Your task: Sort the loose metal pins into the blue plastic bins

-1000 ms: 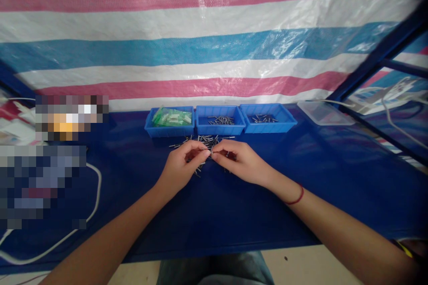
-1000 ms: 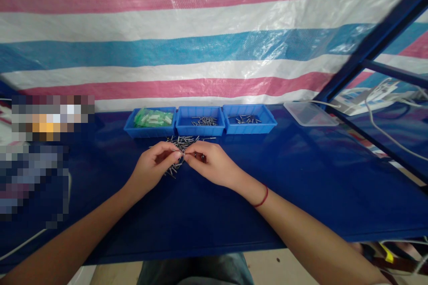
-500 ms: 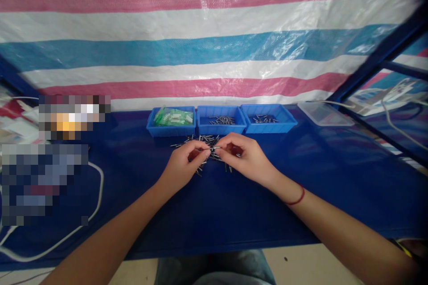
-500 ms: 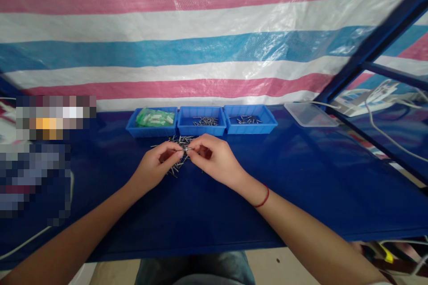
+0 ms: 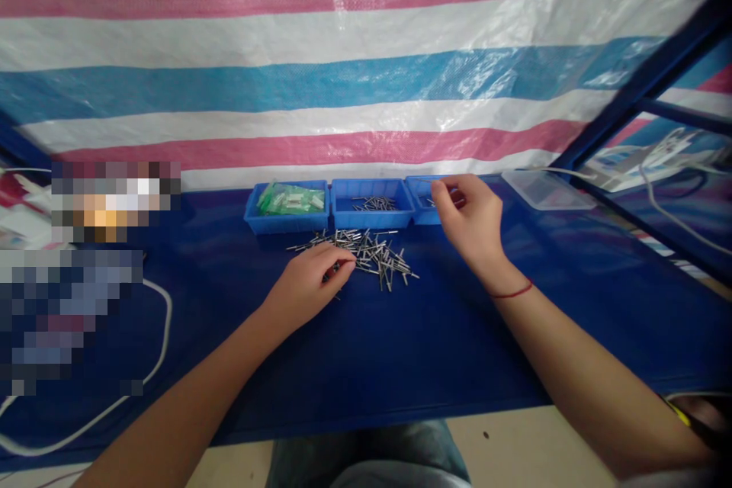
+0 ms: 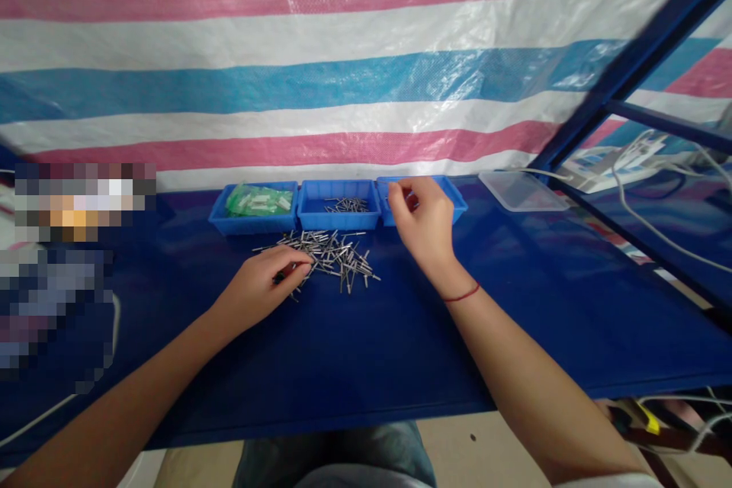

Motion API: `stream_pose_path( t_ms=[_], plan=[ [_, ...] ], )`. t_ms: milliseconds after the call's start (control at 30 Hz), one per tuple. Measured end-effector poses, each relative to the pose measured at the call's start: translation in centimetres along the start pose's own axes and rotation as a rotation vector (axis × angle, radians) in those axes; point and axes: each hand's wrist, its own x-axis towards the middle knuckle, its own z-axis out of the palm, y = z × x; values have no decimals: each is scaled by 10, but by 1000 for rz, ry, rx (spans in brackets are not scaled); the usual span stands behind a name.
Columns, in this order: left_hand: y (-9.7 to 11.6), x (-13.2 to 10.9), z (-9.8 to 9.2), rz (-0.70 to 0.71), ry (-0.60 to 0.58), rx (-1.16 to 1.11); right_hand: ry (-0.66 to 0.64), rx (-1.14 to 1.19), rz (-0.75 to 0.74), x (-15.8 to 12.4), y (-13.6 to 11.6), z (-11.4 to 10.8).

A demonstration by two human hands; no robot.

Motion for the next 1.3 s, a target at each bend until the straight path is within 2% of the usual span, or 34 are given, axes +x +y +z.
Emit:
stream_pose_path(
  t_ms=[100, 167, 433, 500, 667, 800, 1000, 1100, 1300],
  plan=[
    [-5, 0, 1, 85, -44, 134, -83, -162, -4, 8, 20, 2],
    [-8, -1, 4, 114, -64, 234, -133, -185, -17, 7, 23, 4],
    [-5, 3, 14, 109, -72, 438, -319, -29, -136, -13, -18, 7],
    [-3, 4, 14, 112, -73, 460, -412, -3, -185, -18, -25, 7],
    [0, 4, 12, 97, -54, 503, -750, 74, -376, -29, -36, 9],
    [2, 4, 9, 67, 3, 304, -856, 179, -431, -37, -44, 10],
    [1, 2, 13, -167, 137, -216, -827, 371, -383, -40, -48, 10],
    [0, 2, 14, -217, 121, -307, -804, 381, -374, -41, -50, 11],
    [2, 1, 11, -220, 101, -378, -775, 429, -315, -41, -53, 12]
  ],
)
